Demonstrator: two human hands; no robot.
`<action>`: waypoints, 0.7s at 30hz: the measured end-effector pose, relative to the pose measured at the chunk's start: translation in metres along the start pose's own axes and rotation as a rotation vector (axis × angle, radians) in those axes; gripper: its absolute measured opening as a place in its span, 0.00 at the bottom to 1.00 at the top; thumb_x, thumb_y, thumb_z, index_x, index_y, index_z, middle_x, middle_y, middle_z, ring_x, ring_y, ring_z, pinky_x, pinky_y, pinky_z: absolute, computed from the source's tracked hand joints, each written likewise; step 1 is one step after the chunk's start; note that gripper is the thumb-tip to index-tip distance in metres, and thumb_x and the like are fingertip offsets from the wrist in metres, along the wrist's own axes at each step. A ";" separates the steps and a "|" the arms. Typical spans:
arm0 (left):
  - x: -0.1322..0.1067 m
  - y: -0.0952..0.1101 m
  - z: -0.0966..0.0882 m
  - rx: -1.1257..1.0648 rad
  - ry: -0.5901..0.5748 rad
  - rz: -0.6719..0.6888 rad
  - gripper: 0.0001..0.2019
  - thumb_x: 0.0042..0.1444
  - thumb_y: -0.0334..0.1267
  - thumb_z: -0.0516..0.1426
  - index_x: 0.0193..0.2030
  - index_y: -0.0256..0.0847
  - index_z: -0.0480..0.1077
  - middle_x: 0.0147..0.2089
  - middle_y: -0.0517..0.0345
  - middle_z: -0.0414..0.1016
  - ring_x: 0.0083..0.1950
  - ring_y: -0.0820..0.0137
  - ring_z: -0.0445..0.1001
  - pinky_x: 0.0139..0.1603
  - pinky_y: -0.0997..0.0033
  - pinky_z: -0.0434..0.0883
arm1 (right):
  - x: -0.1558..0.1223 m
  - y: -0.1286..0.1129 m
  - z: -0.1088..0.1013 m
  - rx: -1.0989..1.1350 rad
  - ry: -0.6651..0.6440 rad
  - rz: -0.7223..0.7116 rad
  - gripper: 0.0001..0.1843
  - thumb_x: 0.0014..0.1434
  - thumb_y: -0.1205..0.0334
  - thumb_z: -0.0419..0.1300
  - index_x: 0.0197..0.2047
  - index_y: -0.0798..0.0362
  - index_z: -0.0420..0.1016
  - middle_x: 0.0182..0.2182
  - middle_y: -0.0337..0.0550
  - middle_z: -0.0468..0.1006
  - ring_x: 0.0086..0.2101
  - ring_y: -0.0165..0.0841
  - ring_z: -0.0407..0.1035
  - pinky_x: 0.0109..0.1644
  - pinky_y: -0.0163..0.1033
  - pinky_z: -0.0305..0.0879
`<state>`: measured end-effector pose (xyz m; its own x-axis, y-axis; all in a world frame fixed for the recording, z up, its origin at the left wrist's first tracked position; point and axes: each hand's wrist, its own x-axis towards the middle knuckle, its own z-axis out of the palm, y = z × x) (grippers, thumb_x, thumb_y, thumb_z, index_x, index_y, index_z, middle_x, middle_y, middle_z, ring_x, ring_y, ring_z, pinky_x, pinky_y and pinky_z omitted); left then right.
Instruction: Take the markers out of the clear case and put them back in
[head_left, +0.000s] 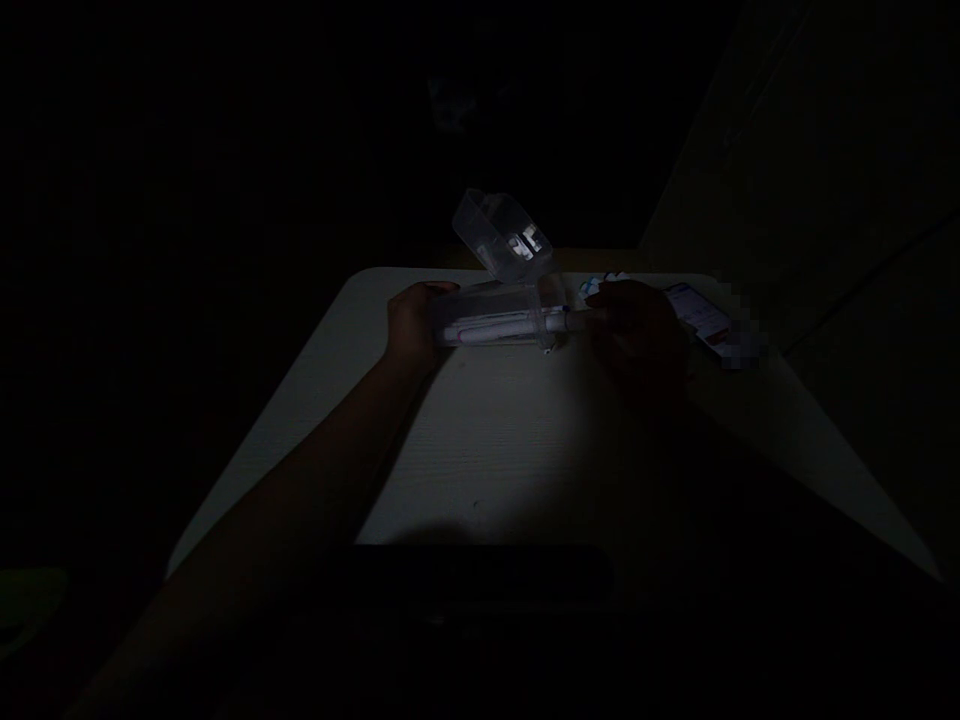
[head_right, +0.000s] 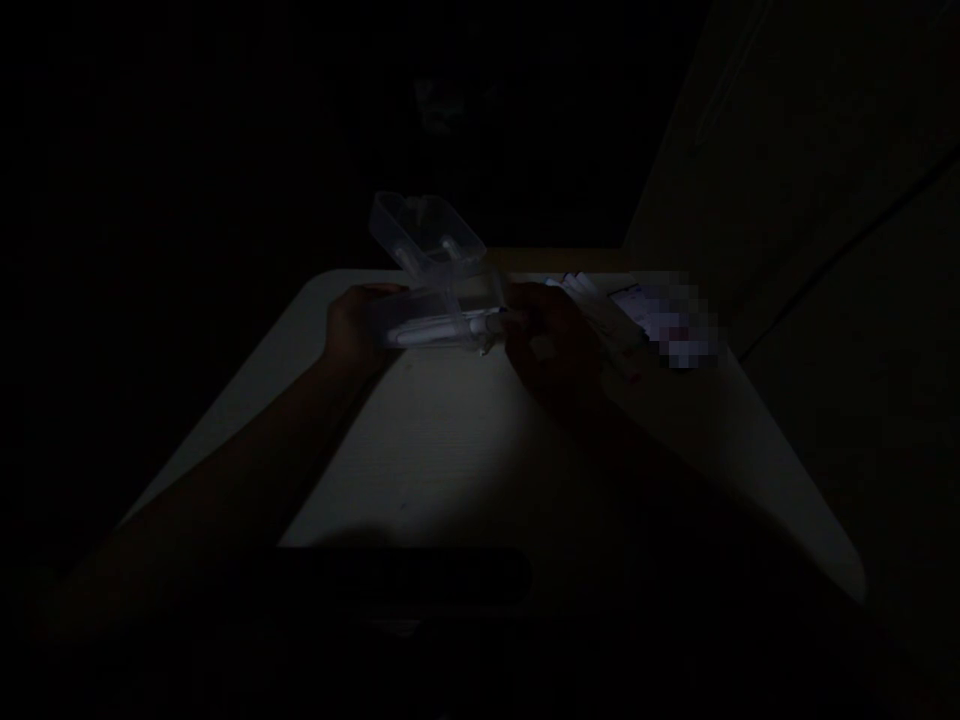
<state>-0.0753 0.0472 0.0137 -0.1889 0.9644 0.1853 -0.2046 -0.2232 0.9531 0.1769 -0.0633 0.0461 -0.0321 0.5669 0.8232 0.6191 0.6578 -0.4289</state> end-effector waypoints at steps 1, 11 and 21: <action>0.000 0.000 0.001 -0.002 0.021 -0.002 0.11 0.49 0.47 0.59 0.28 0.41 0.74 0.37 0.48 0.80 0.44 0.57 0.80 0.39 0.62 0.77 | 0.000 -0.001 -0.001 -0.010 -0.004 0.006 0.11 0.66 0.56 0.55 0.49 0.45 0.72 0.41 0.43 0.81 0.40 0.35 0.76 0.46 0.45 0.77; 0.001 0.000 0.003 -0.009 0.047 -0.018 0.11 0.47 0.46 0.58 0.28 0.41 0.73 0.33 0.52 0.78 0.37 0.61 0.78 0.34 0.66 0.74 | 0.000 0.008 -0.005 0.063 0.002 0.106 0.10 0.68 0.57 0.52 0.49 0.43 0.72 0.44 0.41 0.81 0.41 0.35 0.78 0.48 0.45 0.76; -0.003 0.004 0.002 -0.005 0.048 -0.037 0.10 0.47 0.45 0.59 0.28 0.40 0.75 0.34 0.50 0.79 0.38 0.61 0.79 0.34 0.66 0.75 | 0.003 -0.003 -0.008 -0.073 -0.143 -0.251 0.14 0.62 0.69 0.50 0.40 0.48 0.77 0.37 0.44 0.81 0.39 0.34 0.76 0.43 0.42 0.73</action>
<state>-0.0732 0.0433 0.0172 -0.2265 0.9642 0.1378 -0.2176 -0.1880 0.9578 0.1817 -0.0678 0.0527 -0.2983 0.4585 0.8371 0.6324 0.7519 -0.1865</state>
